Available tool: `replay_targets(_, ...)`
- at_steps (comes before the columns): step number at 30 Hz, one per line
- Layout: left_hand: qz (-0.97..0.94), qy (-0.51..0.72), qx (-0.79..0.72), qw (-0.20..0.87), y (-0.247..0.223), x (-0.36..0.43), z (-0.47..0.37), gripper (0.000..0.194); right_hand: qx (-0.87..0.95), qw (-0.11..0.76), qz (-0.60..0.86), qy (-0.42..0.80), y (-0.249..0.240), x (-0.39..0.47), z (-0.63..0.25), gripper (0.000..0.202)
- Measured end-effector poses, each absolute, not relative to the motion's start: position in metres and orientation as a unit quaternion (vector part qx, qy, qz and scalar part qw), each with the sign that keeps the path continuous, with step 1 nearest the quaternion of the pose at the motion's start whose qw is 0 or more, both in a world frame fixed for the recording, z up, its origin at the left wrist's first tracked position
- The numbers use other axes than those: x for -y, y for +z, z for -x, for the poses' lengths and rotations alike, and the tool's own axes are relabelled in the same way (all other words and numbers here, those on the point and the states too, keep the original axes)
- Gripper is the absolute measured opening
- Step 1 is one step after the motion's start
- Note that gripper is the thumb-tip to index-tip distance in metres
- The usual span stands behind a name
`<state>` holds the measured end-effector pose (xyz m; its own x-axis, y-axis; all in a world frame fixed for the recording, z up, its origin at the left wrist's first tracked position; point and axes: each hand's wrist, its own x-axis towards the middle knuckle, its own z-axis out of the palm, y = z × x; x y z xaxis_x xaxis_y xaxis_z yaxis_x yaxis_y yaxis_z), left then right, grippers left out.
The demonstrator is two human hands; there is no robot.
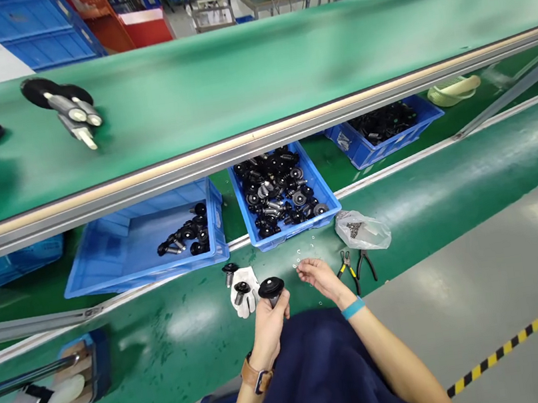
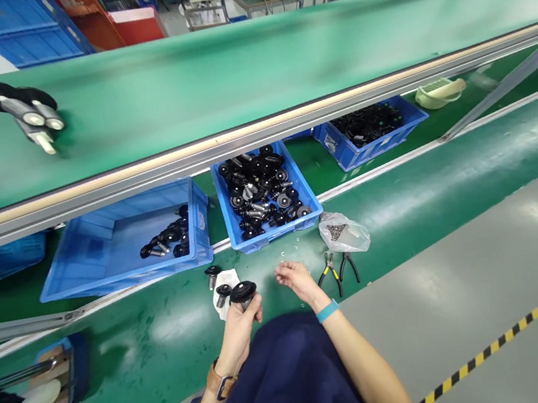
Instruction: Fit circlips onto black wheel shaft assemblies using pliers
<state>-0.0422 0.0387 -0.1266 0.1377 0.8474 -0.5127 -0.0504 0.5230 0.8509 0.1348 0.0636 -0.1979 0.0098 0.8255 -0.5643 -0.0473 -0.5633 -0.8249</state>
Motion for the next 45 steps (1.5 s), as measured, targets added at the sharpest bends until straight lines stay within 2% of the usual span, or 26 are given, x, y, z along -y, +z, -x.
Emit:
replay_targets(4, -0.364, 0.332, -0.548, 0.676, -0.12, -0.042, 0.037, 0.05, 0.288, 0.411, 0.532, 0.682, -0.152, -0.044, -0.133, 0.04)
replay_targets(10, -0.368, 0.308, -0.537, 0.694, -0.106, -0.045, 0.034, 0.055, 0.292, 0.427, 0.505, 0.691, -0.111, -0.035, -0.132, 0.03)
replay_targets(15, -0.386, 0.281, -0.527, 0.703, -0.104, -0.045, 0.038, 0.058, 0.31, 0.41, 0.513, 0.688, -0.108, -0.033, -0.134, 0.025)
replay_targets(20, -0.398, 0.253, -0.536, 0.7, -0.106, -0.044, 0.041, 0.06, 0.31, 0.405, 0.522, 0.683, -0.111, -0.03, -0.133, 0.03)
replay_targets(27, -0.265, 0.306, -0.503, 0.763, -0.097, -0.042, 0.035, 0.048, 0.312, 0.417, 0.52, 0.676, -0.101, -0.025, -0.133, 0.043)
replay_targets(32, -0.247, 0.318, -0.507, 0.763, -0.094, -0.04, 0.034, 0.047, 0.348, 0.396, 0.528, 0.665, -0.096, -0.023, -0.132, 0.041)
replay_targets(36, -0.259, 0.323, -0.506, 0.757, -0.094, -0.039, 0.034, 0.047, 0.396, 0.384, 0.545, 0.632, -0.095, -0.021, -0.126, 0.029)
replay_targets(40, -0.294, 0.306, -0.527, 0.736, -0.097, -0.039, 0.034, 0.052, 0.464, 0.393, 0.582, 0.54, -0.096, -0.018, -0.123, 0.015)
replay_targets(45, -0.285, 0.276, -0.526, 0.752, -0.098, -0.039, 0.035, 0.056, 0.579, 0.388, 0.564, 0.443, -0.1, -0.012, -0.128, 0.013)
